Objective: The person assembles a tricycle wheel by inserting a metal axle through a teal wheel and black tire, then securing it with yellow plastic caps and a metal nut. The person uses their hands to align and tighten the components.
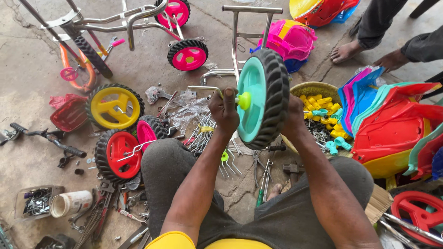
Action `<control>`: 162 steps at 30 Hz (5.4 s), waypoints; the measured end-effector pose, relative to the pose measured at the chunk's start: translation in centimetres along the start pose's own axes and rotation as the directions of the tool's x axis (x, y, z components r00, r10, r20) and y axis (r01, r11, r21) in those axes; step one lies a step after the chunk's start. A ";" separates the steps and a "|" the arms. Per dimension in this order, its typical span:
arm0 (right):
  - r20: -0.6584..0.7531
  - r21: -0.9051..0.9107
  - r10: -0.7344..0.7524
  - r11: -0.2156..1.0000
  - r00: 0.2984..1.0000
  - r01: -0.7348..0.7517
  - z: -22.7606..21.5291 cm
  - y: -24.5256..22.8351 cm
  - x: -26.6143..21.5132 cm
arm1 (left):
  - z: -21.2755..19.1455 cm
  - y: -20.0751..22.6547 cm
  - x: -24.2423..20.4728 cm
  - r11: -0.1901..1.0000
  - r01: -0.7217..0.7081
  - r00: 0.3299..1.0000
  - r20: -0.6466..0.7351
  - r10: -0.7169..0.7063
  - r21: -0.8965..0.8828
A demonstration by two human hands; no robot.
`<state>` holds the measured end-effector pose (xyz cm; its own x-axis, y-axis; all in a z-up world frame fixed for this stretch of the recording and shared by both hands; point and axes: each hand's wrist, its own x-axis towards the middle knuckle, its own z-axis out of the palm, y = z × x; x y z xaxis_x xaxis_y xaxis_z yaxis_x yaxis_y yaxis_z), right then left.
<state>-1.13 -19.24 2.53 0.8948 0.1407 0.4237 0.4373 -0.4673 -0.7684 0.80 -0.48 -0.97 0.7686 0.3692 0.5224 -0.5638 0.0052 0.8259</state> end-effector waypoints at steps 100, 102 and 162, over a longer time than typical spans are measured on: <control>-0.022 0.905 0.376 0.401 0.926 -0.141 -3.7 -4.5 -3.1 | 2.0 0.0 1.7 0.689 0.510 0.821 0.052 -0.568 -0.515; -0.146 0.927 0.380 0.375 0.913 -0.009 -3.4 -3.3 -3.4 | 2.1 -0.8 2.5 0.791 0.460 0.866 0.009 -0.499 -0.404; -0.224 0.950 0.445 0.298 0.867 0.092 -8.4 -4.9 -4.1 | 0.0 -2.1 2.1 0.750 0.395 0.877 -0.024 -0.480 -0.531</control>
<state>-7.68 -24.88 8.64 0.9503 -0.2815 0.1327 0.2984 0.7031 -0.6454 3.57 0.28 -1.57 0.9373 0.3437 0.0569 -0.2791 0.6430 0.7132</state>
